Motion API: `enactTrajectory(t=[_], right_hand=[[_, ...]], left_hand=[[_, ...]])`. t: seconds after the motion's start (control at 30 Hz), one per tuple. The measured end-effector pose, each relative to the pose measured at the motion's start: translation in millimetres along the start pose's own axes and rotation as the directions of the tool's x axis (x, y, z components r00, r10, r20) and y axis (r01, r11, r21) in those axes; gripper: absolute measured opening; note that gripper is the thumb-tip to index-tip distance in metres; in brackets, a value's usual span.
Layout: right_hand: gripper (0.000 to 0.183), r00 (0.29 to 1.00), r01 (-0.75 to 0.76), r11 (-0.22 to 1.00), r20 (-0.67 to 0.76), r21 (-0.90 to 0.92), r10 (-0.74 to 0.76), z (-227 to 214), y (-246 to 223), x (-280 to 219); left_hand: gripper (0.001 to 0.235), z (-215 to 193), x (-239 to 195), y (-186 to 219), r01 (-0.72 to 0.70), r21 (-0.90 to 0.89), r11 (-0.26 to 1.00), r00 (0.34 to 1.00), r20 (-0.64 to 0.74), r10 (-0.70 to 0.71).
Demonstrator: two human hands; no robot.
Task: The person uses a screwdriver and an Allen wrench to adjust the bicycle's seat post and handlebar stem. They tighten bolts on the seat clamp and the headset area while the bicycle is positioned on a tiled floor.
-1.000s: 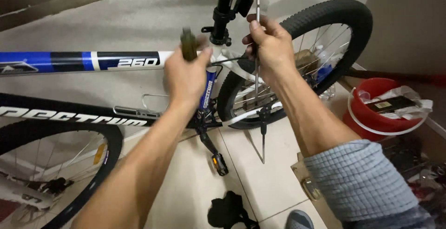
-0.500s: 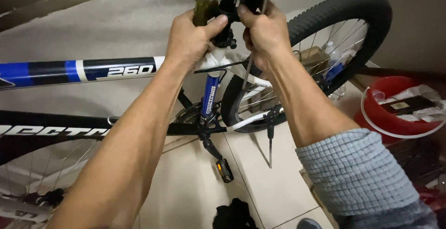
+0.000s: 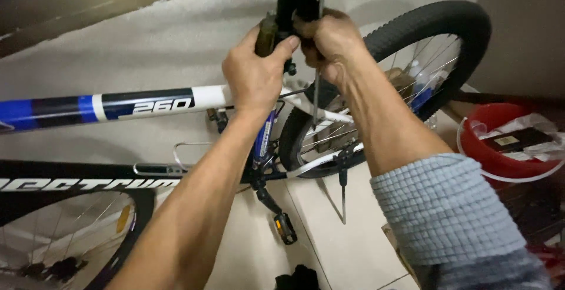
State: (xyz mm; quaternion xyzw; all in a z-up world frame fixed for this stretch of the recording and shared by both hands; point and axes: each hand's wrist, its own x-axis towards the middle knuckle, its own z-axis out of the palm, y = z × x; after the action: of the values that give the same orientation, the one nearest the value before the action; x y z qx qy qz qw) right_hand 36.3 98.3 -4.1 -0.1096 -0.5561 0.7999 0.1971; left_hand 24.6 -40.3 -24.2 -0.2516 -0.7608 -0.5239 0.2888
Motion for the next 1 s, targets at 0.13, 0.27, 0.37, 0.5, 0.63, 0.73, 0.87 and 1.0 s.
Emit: enactTrajectory(t=[0.13, 0.27, 0.37, 0.5, 0.63, 0.73, 0.87, 1.0], right_hand=[[0.016, 0.996, -0.038, 0.999, 0.080, 0.004, 0.038, -2.7, -4.7, -0.3], [0.009, 0.999, 0.045, 0.999, 0.013, 0.020, -0.045, -1.5, -18.4, -19.3], [0.023, 0.987, 0.126, 0.992, -0.098, 0.024, -0.123, -8.8, -25.5, -35.2], [0.033, 0.917, 0.317, 0.937, -0.299, 0.147, -0.263, -25.5, -31.4, -30.0], [0.002, 0.863, 0.505, 0.781, -0.192, 0.366, -0.468, -56.7, -9.8, 5.4], [0.005, 0.836, 0.548, 0.726, -0.280, 0.414, -0.471, -66.7, -11.2, 7.6], [0.010, 0.839, 0.544, 0.590, -0.390, 0.596, -0.379, -86.9, -13.7, 17.6], [0.017, 0.791, 0.611, 0.458, -0.476, 0.646, -0.383, -95.0, -17.0, 27.7]], left_hand=[[0.025, 3.5, -1.7, 0.1, -0.065, 0.006, 0.998, 0.997, -0.051, 0.065], [0.025, 4.3, 0.7, 2.0, -0.001, 0.053, 0.999, 0.998, -0.059, 0.004], [0.025, 10.2, -3.6, 1.3, -0.026, 0.071, 0.997, 0.993, -0.117, 0.034], [0.021, 15.5, -9.1, 3.9, -0.055, 0.160, 0.986, 0.978, -0.191, 0.085], [0.030, 24.4, -11.4, -5.0, -0.099, 0.165, 0.981, 0.957, -0.253, 0.139], [0.030, 23.6, -11.4, -4.8, -0.113, 0.224, 0.968, 0.948, -0.268, 0.173], [0.028, 10.2, -9.3, 2.0, -0.071, 0.178, 0.982, 0.981, -0.165, 0.101], [0.026, -7.6, -2.0, 12.8, 0.024, 0.095, 0.995, 1.000, 0.004, -0.025]])
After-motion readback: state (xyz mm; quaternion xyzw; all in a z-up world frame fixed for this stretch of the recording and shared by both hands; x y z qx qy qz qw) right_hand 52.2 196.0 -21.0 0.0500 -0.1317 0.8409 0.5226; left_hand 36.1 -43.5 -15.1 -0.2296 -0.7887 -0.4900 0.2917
